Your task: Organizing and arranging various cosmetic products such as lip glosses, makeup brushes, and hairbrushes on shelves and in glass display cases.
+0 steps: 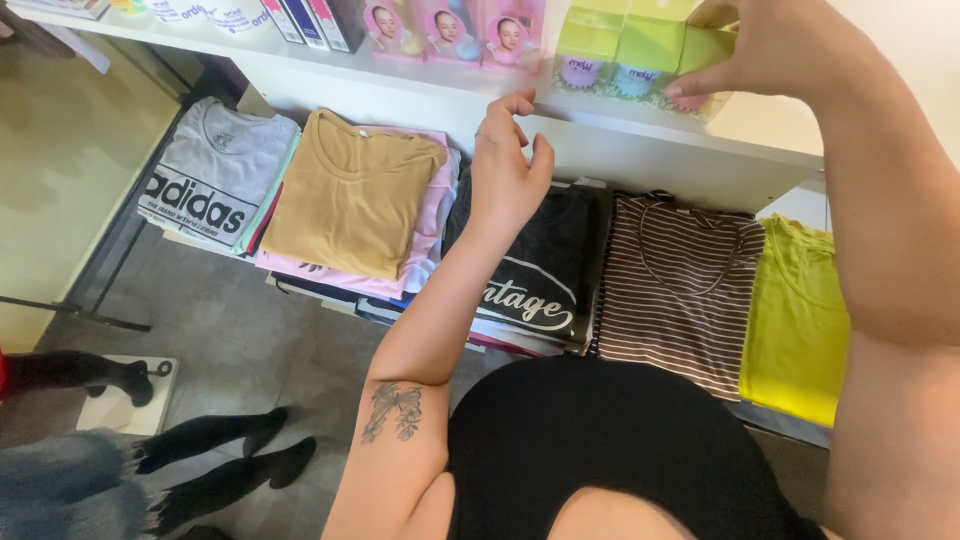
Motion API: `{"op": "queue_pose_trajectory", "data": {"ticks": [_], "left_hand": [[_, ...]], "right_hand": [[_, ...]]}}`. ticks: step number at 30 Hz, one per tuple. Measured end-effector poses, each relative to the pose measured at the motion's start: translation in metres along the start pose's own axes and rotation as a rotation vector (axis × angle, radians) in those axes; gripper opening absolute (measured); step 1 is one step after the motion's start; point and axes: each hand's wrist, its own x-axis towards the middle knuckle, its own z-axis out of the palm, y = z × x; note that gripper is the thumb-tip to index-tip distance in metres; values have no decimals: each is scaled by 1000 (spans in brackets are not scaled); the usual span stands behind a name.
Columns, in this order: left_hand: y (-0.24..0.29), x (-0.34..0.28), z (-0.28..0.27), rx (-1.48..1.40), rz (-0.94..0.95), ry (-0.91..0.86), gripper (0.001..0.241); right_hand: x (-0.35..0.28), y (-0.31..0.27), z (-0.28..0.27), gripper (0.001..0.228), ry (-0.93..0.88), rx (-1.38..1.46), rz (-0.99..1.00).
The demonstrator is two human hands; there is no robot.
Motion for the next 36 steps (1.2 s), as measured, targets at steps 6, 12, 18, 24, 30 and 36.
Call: {"op": "queue_pose_trajectory", "data": {"ticks": [6, 12, 18, 24, 30, 36], "left_hand": [[1, -2, -8, 9, 18, -7, 27], [2, -3, -11, 3, -23, -27, 28], [2, -1, -13, -9, -2, -23, 28], [0, -2, -12, -11, 18, -46, 27], [1, -5, -12, -17, 4, -79, 28], [6, -4, -14, -41, -27, -120, 27]], "right_hand": [[1, -6, -2, 86, -15, 24, 16], [-2, -10, -2, 87, -17, 54, 20], [3, -2, 0, 89, -17, 38, 8], [-3, -7, -3, 90, -23, 62, 2], [-1, -1, 2, 92, -1, 74, -8], [12, 4, 11, 43, -55, 22, 83]]}}
